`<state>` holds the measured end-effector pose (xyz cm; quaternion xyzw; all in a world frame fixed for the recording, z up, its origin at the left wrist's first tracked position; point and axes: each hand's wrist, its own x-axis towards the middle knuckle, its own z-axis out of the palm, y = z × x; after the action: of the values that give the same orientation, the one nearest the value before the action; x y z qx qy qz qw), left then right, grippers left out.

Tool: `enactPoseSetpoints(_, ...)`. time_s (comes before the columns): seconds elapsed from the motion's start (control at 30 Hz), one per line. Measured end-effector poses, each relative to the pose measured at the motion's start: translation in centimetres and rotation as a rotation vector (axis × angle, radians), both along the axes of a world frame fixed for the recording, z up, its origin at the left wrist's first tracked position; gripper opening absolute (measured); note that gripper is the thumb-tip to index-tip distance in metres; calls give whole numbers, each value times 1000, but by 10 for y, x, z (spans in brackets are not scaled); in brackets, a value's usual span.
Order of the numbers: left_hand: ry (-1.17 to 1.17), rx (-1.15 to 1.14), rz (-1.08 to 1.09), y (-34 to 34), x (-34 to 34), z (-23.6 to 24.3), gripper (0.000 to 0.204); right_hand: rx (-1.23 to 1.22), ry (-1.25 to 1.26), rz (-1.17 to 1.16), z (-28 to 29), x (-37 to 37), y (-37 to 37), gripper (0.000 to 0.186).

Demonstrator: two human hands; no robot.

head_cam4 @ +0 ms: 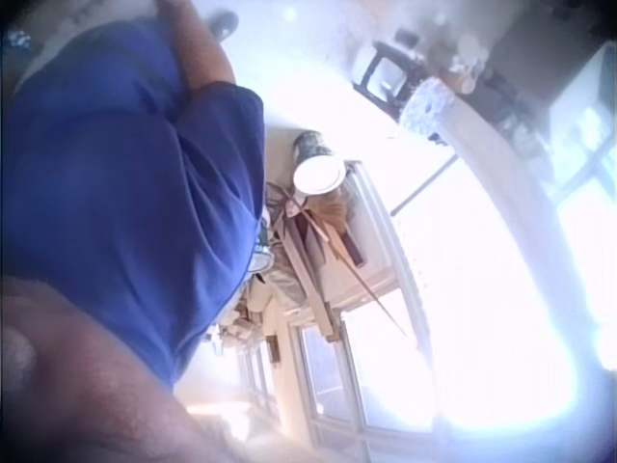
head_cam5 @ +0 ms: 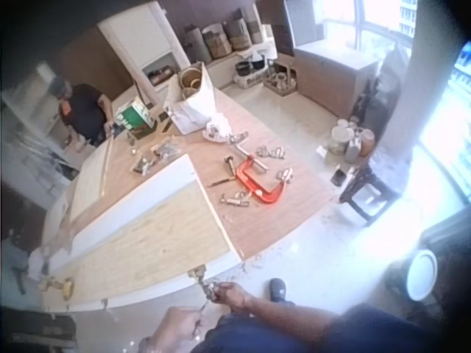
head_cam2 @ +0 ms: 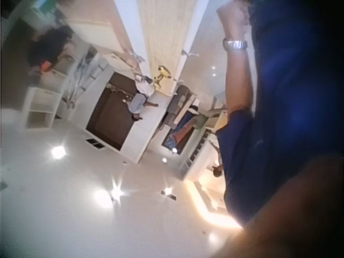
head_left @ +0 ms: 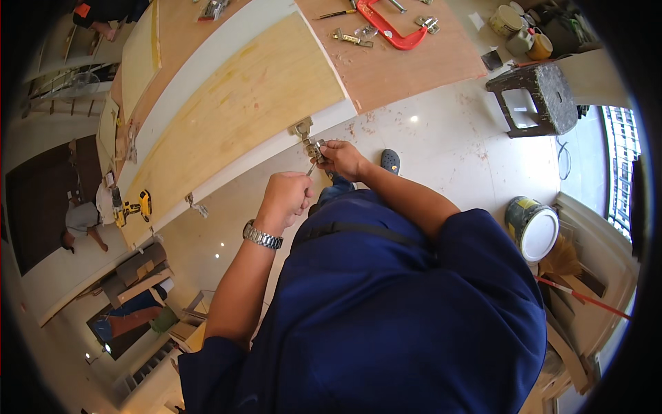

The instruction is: The person installs hinges on a wooden panel using a power drill and a screwdriver, first drilling pilot holes and then tightening the screws into the hinge plates.

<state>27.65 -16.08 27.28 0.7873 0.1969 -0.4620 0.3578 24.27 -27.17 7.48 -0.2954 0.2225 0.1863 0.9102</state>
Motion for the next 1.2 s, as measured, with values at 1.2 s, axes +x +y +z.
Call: enactPoseSetpoints(1.2,-148,-182,-203,79,-5,0,26,-210,-32,147,-4,-9,-14,33)
